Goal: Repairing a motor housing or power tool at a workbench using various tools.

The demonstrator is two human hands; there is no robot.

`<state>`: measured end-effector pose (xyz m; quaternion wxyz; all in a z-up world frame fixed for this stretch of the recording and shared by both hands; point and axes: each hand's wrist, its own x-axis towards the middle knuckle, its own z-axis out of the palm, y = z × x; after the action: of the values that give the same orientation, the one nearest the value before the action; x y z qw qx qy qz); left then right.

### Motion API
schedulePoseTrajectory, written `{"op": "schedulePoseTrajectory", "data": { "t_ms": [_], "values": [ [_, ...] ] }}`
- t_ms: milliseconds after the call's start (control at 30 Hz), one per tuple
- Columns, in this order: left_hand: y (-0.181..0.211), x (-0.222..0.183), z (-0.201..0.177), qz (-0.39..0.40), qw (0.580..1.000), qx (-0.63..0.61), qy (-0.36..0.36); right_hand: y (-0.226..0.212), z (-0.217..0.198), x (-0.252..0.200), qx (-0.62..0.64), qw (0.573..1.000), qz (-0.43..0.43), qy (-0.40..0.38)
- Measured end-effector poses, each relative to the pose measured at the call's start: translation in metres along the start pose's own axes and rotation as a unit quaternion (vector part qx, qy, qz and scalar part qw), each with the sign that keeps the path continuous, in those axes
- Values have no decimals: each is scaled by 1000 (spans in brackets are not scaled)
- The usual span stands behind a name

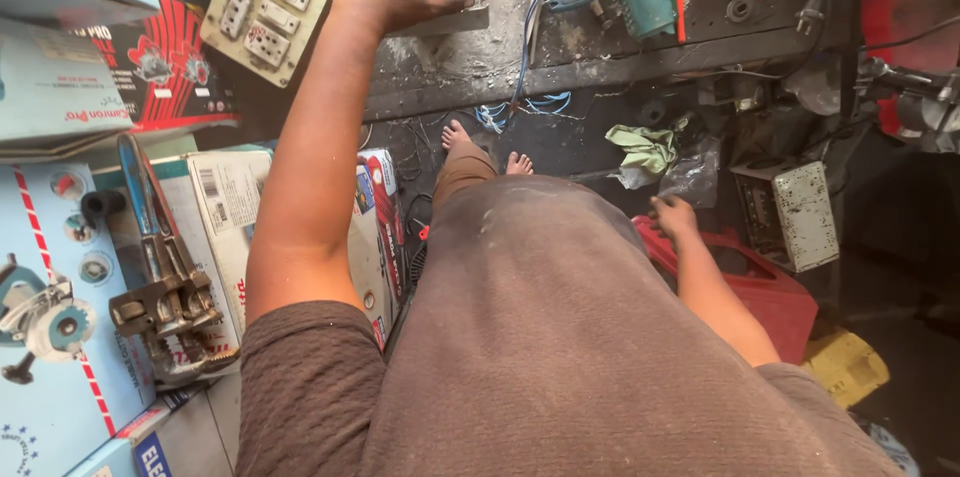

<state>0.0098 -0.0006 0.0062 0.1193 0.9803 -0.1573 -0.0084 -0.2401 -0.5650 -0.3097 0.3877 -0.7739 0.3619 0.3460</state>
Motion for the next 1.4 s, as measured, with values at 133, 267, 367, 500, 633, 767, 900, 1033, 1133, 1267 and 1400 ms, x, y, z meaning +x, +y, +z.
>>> {"op": "schedulePoseTrajectory", "data": {
  "t_ms": [133, 267, 367, 500, 633, 767, 900, 1033, 1133, 1267, 1400],
  "values": [
    [13, -5, -14, -25, 1000, -4, -17, -32, 26, -2, 14, 998, -57, -31],
    [22, -8, -10, -56, 997, -16, -54, -46, 36, -3, -34, 986, -154, -53],
    [37, -16, 2, -35, 998, -32, 39, -53, 26, -11, -57, 988, -131, -49],
    [53, -7, 15, -30, 994, 13, 104, -38, 6, -13, -71, 995, -64, -44],
    [63, -5, 24, -77, 988, 7, 131, -18, -4, 8, -56, 997, -26, -41],
    [70, -1, 13, -111, 985, -52, 123, -18, -1, 11, -36, 999, -28, -27],
    [67, 8, 10, -129, 985, -68, 90, -37, 10, -8, -24, 999, -37, -24],
    [68, 13, 14, -115, 989, -47, 85, -46, 21, -17, -26, 998, -46, -30],
    [68, 9, 23, -64, 987, -22, 144, -48, 24, -21, -30, 998, -49, -33],
    [67, 0, 34, -6, 976, 10, 216, -32, 25, -4, -28, 998, -51, -30],
    [66, -6, 35, 32, 977, 9, 210, -32, 18, -6, -28, 998, -46, -18]
  ]
}}
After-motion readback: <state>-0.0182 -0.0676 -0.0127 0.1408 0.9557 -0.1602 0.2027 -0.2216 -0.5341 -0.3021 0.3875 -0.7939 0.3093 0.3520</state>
